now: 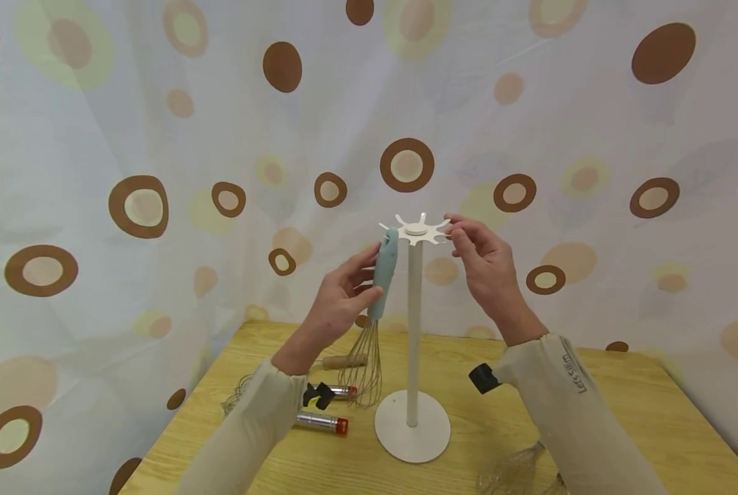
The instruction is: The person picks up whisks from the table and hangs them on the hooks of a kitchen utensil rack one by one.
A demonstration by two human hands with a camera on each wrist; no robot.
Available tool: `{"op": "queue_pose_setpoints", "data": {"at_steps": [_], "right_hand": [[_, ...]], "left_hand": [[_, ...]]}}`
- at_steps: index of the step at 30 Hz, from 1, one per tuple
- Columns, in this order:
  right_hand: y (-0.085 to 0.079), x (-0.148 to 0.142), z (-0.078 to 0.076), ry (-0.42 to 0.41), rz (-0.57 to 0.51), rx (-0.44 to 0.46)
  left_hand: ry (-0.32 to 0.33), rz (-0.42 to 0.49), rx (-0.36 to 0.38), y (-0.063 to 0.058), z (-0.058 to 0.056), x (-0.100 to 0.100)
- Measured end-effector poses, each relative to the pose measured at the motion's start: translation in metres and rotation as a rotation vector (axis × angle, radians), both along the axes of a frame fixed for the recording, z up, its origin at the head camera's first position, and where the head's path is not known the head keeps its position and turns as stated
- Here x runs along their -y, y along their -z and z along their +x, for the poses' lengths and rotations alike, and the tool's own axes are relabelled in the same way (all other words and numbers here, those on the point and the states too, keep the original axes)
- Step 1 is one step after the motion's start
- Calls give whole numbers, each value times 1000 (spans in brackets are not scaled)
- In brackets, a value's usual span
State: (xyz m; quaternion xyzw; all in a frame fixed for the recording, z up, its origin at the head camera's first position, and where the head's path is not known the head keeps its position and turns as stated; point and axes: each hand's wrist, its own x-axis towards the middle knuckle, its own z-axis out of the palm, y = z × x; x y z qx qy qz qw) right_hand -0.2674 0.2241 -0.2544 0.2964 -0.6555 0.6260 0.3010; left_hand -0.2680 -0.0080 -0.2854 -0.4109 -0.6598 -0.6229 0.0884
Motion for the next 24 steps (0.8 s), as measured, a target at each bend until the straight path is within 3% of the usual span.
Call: {"op": "queue_pose_setpoints", "data": {"at_steps": [11,18,21,24], "right_hand": [[-3,-1,1,-16,-24,-12],[-4,-3,1,-7,0,8],[-4,-3,0,7,10,21],[-3,-2,-1,23,15,28]], "left_hand": [[25,3,62,2,-3,-10],[6,-28,61,-4,17,-1],[5,-51,77,14,9,8],[-15,-140,97,41,-4,20]]}}
